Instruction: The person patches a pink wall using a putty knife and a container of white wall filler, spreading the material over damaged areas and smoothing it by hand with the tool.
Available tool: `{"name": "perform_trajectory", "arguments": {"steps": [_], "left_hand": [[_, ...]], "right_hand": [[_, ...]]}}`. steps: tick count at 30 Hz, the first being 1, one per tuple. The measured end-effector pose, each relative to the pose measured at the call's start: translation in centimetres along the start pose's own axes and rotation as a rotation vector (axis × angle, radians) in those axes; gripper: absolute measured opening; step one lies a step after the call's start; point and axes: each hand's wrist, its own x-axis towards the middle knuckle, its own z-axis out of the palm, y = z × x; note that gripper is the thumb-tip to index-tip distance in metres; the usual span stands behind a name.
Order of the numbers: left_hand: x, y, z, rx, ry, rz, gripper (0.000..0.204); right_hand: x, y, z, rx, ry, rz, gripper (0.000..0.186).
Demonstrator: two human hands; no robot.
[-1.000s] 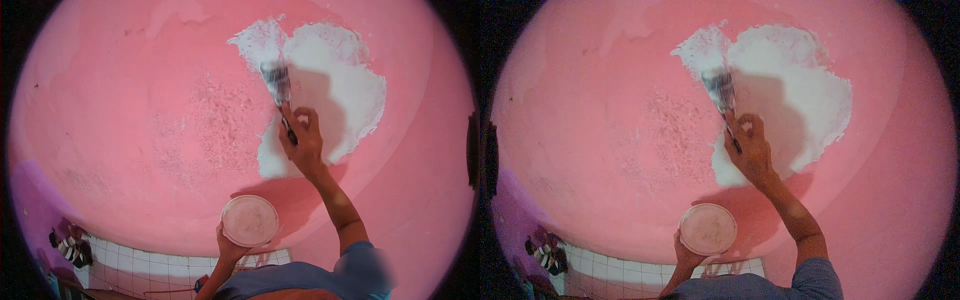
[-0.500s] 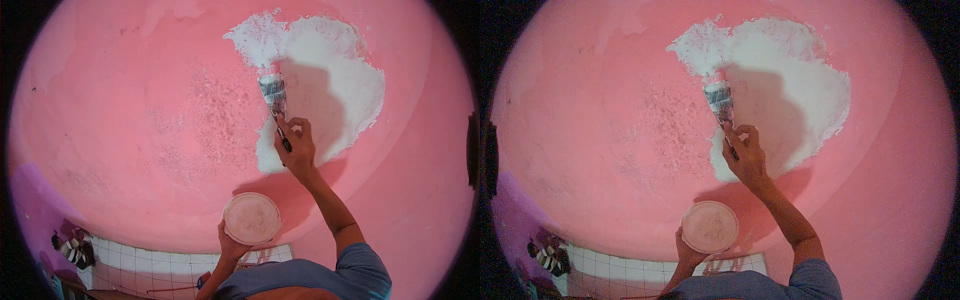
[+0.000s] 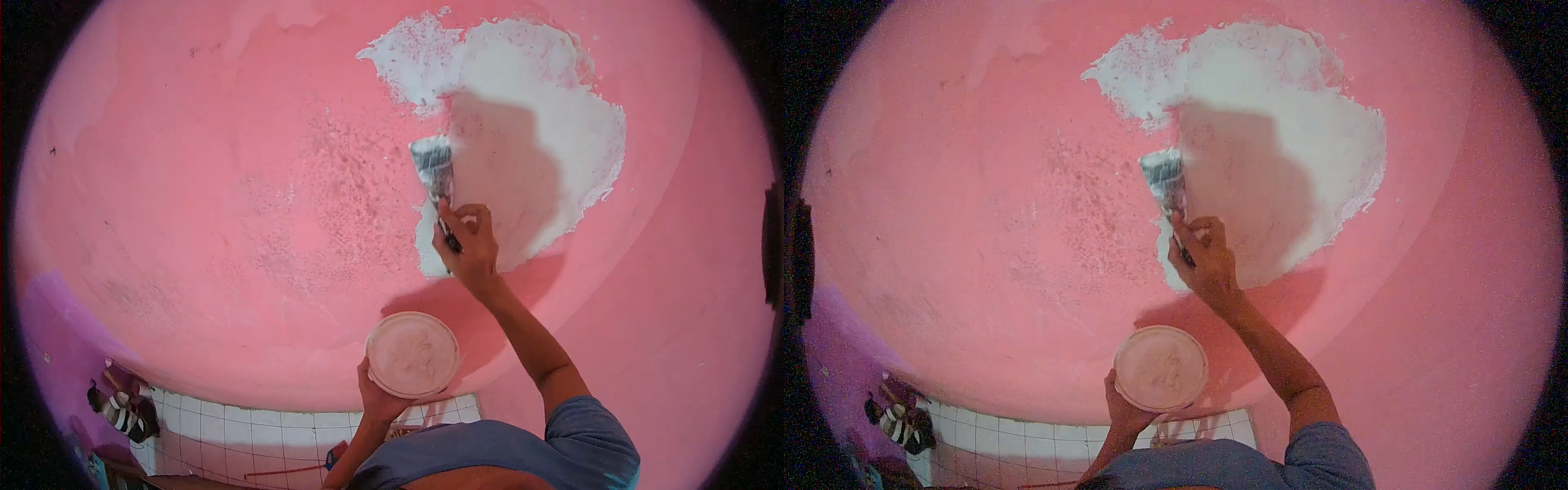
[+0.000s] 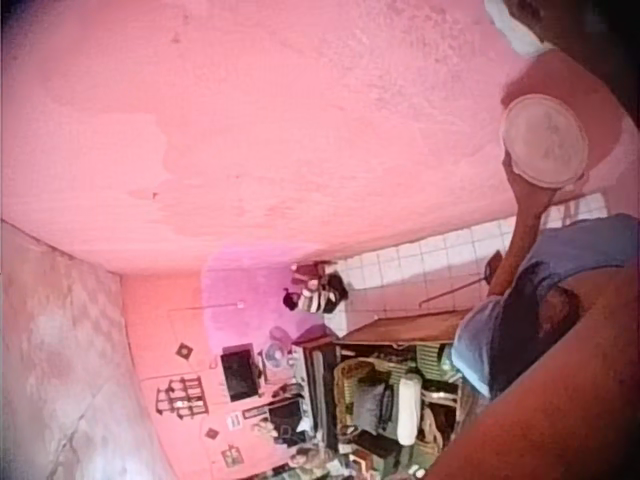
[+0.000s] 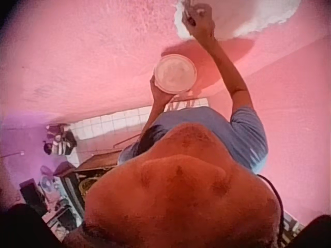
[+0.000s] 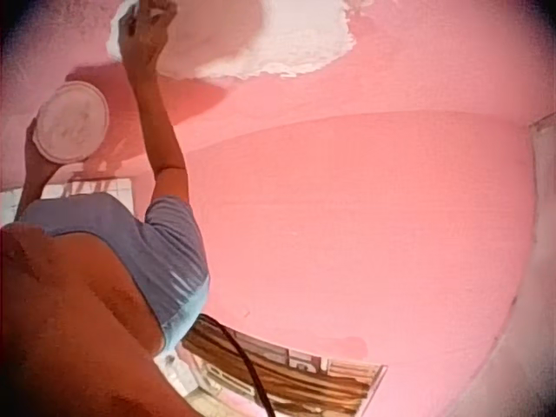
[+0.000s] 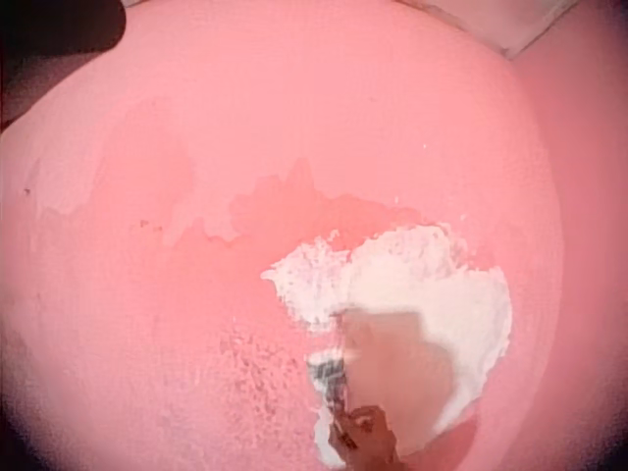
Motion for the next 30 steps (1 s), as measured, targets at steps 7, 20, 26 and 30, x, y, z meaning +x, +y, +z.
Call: {"name": "perform_trajectory", "arguments": {"steps": [7,20,26,30], "left_hand": [[0.5,0.1,-1.7,-0.080,0.119,-0.068,0.072],[0.0,0.2,3.6,0.457,0.187,0.061,0.089],[1.5,-0.3,8.0,0.753,0.446,0.037,0.111],[1.0,-0.3,6.1,0.669,0.292,0.057,0.108]], "right_hand": [[7.2,-0.6,-1.0,-0.010,0.220,-0.058,0.040],[3.5,0.0,-0.4,0.042,0.134,-0.092,0.039],[12.2,0.4,-0.8,0.005,0.187,-0.075,0.043],[9.4,1.1,0.5,-0.068,0.208,-0.166,0.042]]}}
